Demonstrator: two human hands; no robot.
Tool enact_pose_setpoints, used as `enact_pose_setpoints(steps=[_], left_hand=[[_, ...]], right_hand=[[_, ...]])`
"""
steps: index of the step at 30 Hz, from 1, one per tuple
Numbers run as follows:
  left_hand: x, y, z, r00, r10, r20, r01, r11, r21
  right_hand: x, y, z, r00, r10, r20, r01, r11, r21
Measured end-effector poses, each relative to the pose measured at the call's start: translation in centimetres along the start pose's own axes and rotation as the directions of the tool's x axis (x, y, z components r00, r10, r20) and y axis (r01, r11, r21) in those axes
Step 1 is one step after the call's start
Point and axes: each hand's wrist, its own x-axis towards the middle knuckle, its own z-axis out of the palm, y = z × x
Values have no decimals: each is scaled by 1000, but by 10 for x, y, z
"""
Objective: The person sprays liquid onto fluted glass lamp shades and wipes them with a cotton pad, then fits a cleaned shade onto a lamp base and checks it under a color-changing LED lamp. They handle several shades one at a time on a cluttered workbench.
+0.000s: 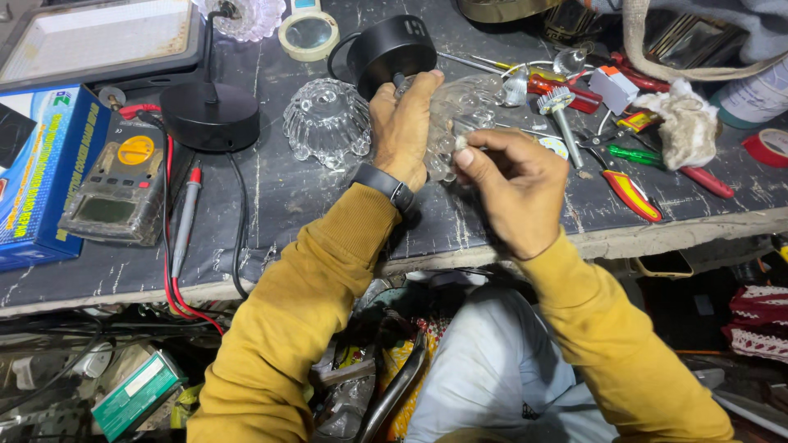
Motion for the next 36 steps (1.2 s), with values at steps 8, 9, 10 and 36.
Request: enact_pose_setpoints(steps=[8,9,10,36], left_hand=[[-2,-2,1,1000,3,8,-2,1000,-22],[-2,-2,0,1000,8,12,-7,1000,-22],[-2,-3,1,1000,13,17,-13,1000,-23],[-14,0,18,983,-53,174,65,996,-66]], right_hand=[[-12,-29,26,832,-542,120,490,616,-617],[-11,-32,27,823,-552,133,483,558,-675],[-9,-35,28,865,-498,59,417,649,-636],[11,12,-2,967,79,-241,19,925,379]])
